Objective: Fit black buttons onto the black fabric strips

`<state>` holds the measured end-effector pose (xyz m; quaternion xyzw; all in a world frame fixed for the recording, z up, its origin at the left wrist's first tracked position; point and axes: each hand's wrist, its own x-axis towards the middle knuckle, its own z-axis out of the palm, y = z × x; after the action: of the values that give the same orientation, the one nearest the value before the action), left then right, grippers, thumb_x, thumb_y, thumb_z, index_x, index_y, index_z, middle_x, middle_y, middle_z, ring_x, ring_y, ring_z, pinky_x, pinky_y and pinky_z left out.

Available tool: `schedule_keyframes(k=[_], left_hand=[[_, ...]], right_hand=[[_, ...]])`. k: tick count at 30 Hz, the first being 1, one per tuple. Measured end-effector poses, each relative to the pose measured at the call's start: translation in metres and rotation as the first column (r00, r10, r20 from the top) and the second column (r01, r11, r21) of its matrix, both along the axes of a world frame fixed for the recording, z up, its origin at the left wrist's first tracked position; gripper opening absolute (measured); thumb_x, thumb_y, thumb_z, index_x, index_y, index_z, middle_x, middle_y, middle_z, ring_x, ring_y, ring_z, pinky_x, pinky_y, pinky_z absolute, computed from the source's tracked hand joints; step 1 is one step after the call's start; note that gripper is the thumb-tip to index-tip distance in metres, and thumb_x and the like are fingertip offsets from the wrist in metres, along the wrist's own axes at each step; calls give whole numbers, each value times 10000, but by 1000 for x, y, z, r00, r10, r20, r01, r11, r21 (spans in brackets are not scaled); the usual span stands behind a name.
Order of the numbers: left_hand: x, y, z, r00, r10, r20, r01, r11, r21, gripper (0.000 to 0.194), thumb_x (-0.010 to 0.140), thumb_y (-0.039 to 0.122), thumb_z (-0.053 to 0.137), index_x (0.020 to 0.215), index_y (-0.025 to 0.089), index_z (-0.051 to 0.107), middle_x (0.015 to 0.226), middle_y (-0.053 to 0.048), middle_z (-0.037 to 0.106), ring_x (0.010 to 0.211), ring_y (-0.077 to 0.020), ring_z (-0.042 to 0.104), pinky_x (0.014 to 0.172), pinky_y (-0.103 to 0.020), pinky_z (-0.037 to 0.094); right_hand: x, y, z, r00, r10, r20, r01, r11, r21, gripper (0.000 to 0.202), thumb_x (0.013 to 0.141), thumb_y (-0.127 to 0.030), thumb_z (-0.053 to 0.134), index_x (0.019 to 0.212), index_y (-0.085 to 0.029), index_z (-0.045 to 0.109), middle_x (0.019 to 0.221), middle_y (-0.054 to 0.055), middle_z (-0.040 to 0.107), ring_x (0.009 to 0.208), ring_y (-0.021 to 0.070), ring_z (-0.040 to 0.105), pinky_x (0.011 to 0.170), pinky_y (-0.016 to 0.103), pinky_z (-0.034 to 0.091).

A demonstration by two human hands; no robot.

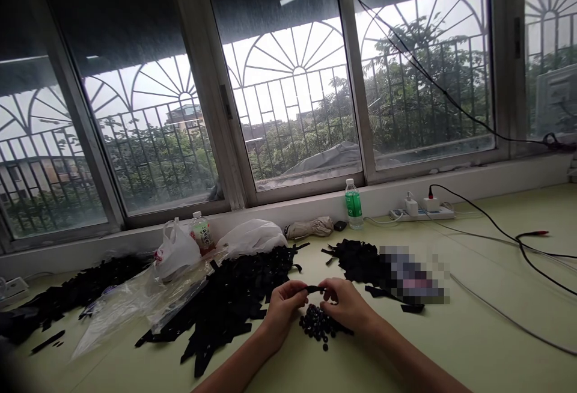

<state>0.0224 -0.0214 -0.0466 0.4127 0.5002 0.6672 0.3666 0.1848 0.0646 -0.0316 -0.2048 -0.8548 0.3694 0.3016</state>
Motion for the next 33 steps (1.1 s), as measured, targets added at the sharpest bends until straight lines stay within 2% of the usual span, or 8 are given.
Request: schedule_keyframes(k=[4,9,17,25,33], left_hand=[[-3,1,-3,999,43,33,-43,999,2,243,613,299,778,776,149,677,675,-11,620,614,-106,543,620,-235,407],[-2,1,-1,995,29,91,-29,1000,-1,248,602,279,787,776,142,675,681,-9,614,594,-90,534,611,-229,403],[0,-1,3,994,18,107,-18,1000,0,253,585,273,799,757,138,673,636,2,592,570,-83,514,588,-220,391],[5,-4,9,997,4,73,-3,1000,-12,231,601,262,786,747,131,665,638,-3,592,573,-86,519,577,-212,394],[4,-3,6,1000,-6,25,6,1000,-9,198,606,242,770,738,131,672,618,-8,600,563,-94,521,563,-213,399]], right_hand=[[-1,1,-7,990,-17,141,-5,988,157,199,711,-257,559,827,-210,714,817,58,626,779,206,580,666,275,426],[-6,-2,-7,977,-56,206,9,975,222,229,731,-234,535,845,-247,733,837,56,602,810,202,574,688,268,415],[-11,-1,-11,980,-48,192,0,970,242,191,708,-164,504,747,-189,690,800,54,616,789,190,567,686,253,407],[-10,-6,-7,990,-48,131,35,994,102,139,619,-106,491,649,-166,613,756,38,624,682,143,553,606,214,395],[-10,-3,-10,996,-60,73,52,993,109,110,619,-123,478,607,-175,574,653,10,610,616,127,520,553,207,357]])
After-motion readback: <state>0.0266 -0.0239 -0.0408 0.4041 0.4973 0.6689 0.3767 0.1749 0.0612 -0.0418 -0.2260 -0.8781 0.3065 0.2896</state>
